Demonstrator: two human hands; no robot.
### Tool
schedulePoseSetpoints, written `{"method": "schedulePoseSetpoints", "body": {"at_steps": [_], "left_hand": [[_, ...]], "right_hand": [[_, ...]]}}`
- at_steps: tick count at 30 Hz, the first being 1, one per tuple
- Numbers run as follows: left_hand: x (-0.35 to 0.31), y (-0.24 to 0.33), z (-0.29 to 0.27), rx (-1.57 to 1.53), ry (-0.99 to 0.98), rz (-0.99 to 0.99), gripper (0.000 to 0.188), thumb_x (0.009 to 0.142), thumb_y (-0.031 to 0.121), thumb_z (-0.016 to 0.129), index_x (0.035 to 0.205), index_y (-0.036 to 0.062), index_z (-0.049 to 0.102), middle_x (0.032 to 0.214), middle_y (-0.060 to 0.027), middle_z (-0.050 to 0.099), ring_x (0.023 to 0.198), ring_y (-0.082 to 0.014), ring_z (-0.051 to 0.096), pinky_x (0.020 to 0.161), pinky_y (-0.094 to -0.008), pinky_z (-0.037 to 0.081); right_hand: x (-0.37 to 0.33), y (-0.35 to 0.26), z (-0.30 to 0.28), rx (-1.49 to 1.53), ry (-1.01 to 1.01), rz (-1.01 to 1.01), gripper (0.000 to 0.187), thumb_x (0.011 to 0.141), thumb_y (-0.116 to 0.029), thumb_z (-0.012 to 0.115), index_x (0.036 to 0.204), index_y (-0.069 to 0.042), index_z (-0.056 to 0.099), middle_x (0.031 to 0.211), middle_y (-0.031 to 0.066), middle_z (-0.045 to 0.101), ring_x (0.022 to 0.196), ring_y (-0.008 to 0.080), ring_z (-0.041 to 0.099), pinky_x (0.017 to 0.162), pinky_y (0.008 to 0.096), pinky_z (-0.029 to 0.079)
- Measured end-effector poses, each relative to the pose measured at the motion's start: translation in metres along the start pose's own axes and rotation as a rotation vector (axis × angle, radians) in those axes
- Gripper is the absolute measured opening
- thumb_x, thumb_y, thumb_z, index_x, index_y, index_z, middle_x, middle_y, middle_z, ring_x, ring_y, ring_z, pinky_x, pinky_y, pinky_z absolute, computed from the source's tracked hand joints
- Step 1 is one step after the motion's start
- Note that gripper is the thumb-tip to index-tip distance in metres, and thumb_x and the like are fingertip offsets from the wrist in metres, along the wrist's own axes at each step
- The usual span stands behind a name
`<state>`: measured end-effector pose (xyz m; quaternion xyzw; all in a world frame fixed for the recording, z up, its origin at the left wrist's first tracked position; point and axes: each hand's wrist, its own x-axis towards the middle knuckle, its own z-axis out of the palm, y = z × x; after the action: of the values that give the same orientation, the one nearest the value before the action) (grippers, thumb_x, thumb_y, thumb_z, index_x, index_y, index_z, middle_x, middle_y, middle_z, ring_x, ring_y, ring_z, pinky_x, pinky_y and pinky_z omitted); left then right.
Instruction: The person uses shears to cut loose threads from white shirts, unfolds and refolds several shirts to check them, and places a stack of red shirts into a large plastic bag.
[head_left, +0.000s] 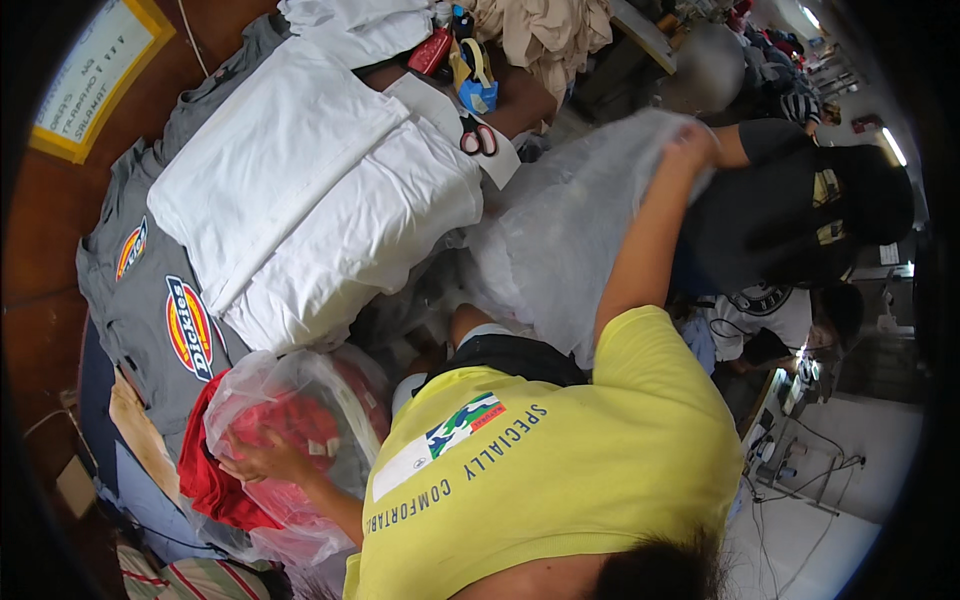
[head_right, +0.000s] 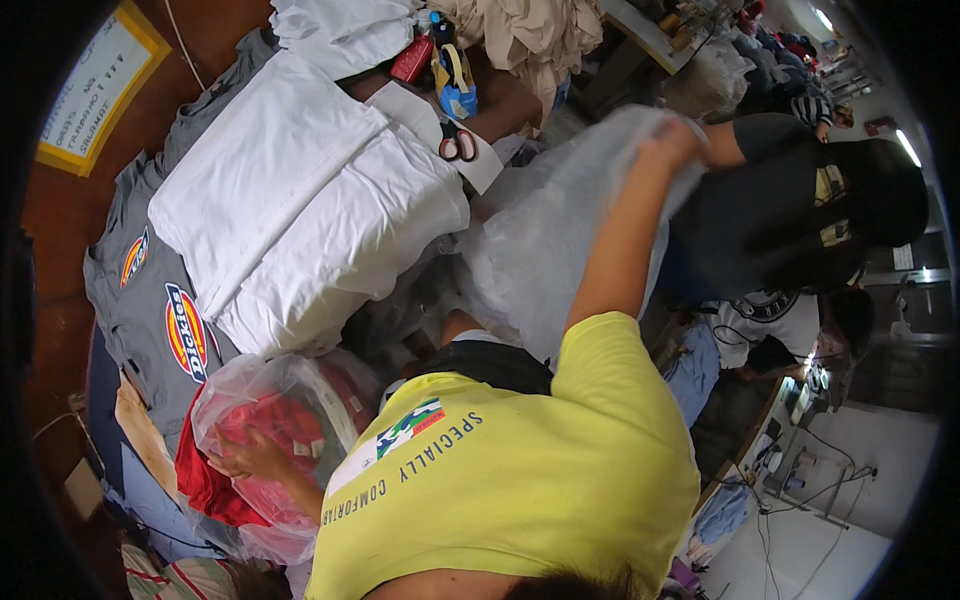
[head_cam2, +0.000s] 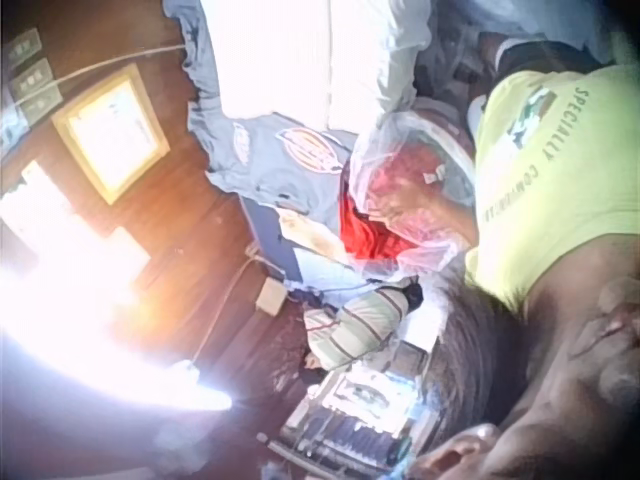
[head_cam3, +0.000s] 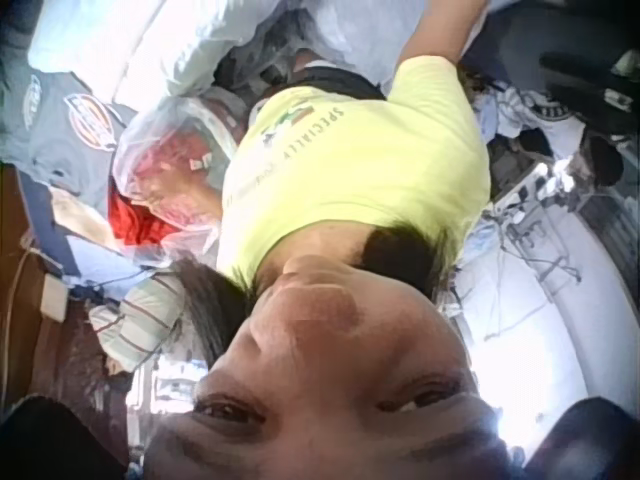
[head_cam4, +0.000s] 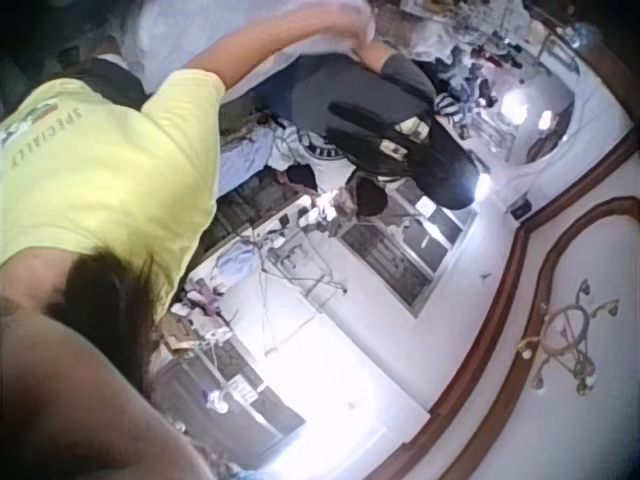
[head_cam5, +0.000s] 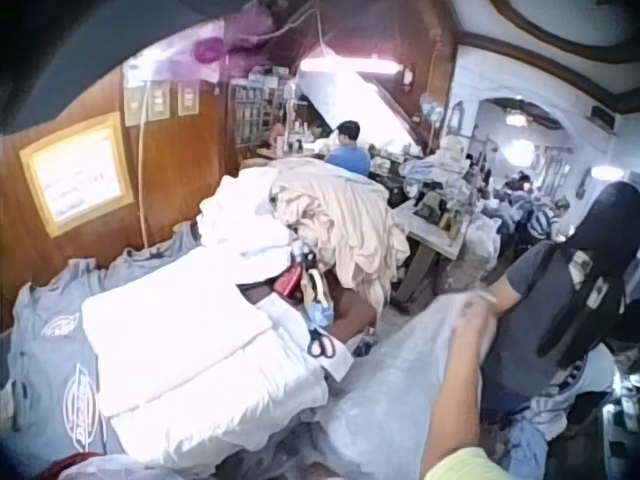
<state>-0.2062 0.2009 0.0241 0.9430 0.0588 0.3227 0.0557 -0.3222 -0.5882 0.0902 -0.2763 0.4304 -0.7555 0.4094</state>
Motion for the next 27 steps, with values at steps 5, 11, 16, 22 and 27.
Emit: {"method": "schedulePoseSetpoints", "body": {"at_steps": [5, 11, 16, 22, 27], "left_hand": [[0.036, 0.081, -0.013, 0.066, 0.293, 0.114, 0.048, 0.079, 0.034, 0.062, 0.122, 0.0164, 0.051, 0.137, -0.0161, 0.027, 0.126, -0.0358, 0.024, 0.097, -0.0533, 0.024], [0.059, 0.137, 0.022, -0.095, 0.160, -0.075, 0.051, 0.077, 0.025, 0.063, 0.126, 0.0215, 0.049, 0.145, -0.0177, 0.014, 0.129, -0.0412, 0.017, 0.098, -0.0555, 0.023], [0.100, 0.200, -0.006, 0.225, 0.254, -0.040, 0.046, 0.077, 0.022, 0.063, 0.122, 0.0207, 0.052, 0.143, -0.0175, 0.014, 0.128, -0.0423, 0.018, 0.097, -0.0555, 0.027], [0.099, 0.200, 0.013, 0.298, 0.222, 0.149, 0.036, 0.078, 0.023, 0.062, 0.114, 0.0231, 0.057, 0.141, -0.0118, 0.027, 0.130, -0.0399, 0.015, 0.100, -0.0543, 0.017], [0.088, 0.192, 0.017, 0.214, -0.029, 0.079, 0.033, 0.078, 0.017, 0.060, 0.111, 0.0200, 0.058, 0.141, -0.0109, 0.028, 0.131, -0.0383, 0.016, 0.101, -0.0540, 0.015]], "right_hand": [[-0.073, -0.067, -0.059, -1.276, -0.176, -0.894, 0.093, 0.071, -0.062, 0.059, 0.140, -0.011, 0.023, 0.143, 0.0221, 0.018, 0.127, 0.0380, 0.031, 0.097, 0.0525, 0.032], [-0.077, 0.190, -0.244, -1.488, -0.983, 0.926, 0.138, 0.051, -0.073, 0.068, 0.139, -0.004, -0.013, 0.147, 0.0195, 0.004, 0.134, 0.0344, 0.015, 0.104, 0.0470, 0.025], [-0.161, 0.324, -0.273, -1.860, -1.751, 0.864, 0.109, 0.061, -0.054, 0.070, 0.137, 0.003, 0.015, 0.133, 0.0263, 0.036, 0.121, 0.0333, 0.039, 0.099, 0.0409, 0.035], [-0.009, 0.467, -0.148, -0.738, -0.944, 0.754, 0.026, 0.087, -0.017, 0.042, 0.101, 0.000, 0.057, 0.093, 0.0083, 0.057, 0.080, 0.0222, 0.055, 0.072, 0.0335, 0.047], [-0.025, 0.393, -0.030, -0.694, -0.828, 0.639, 0.033, 0.089, -0.019, 0.046, 0.119, -0.006, 0.043, 0.104, 0.0074, 0.051, 0.084, 0.0192, 0.052, 0.074, 0.0331, 0.045]]}}
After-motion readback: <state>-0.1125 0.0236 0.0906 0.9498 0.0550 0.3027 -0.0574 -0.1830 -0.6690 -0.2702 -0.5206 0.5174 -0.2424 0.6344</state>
